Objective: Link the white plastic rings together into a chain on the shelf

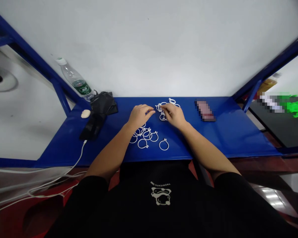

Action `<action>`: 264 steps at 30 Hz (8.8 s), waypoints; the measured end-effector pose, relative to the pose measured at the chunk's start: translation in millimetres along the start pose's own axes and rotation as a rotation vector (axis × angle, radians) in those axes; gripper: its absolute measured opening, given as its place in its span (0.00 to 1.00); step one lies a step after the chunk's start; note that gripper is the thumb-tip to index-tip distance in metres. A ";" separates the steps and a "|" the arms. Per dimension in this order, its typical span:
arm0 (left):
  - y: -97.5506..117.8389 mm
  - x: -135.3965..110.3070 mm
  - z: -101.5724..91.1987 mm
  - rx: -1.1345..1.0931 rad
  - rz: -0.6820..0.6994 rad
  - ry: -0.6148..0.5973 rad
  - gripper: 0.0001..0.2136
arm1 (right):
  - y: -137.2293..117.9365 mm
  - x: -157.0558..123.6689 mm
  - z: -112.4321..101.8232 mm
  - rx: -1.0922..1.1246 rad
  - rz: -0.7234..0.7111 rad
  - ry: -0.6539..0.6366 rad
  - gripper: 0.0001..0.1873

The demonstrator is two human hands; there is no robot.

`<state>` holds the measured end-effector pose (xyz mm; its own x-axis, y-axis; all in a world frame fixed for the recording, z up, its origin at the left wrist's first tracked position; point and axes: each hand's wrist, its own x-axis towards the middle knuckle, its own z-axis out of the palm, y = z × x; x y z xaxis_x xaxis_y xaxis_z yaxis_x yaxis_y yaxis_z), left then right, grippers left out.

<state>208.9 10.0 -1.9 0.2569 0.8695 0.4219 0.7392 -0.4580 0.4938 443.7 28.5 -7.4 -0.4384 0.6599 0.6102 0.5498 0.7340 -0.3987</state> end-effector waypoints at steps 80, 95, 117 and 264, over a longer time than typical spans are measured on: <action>7.0 -10.2 -14.8 -0.019 0.026 -0.453 0.06 | 12.7 0.2 2.2 -0.015 -0.050 0.025 0.10; 10.6 -8.3 1.6 -0.243 0.135 0.054 0.05 | -0.8 -2.7 9.8 0.043 -0.169 -0.074 0.13; 13.9 -11.8 7.6 -0.141 0.274 0.219 0.07 | -2.1 -3.7 6.9 0.044 -0.216 0.088 0.12; 11.5 -10.3 19.1 -0.336 0.279 0.310 0.09 | -12.8 1.5 -12.3 0.074 -0.198 -0.033 0.15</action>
<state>226.6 -0.7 -15.1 0.1816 0.6345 0.7513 0.4162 -0.7418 0.5259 444.7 18.1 7.0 -0.5561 0.5058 0.6594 0.3978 0.8587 -0.3232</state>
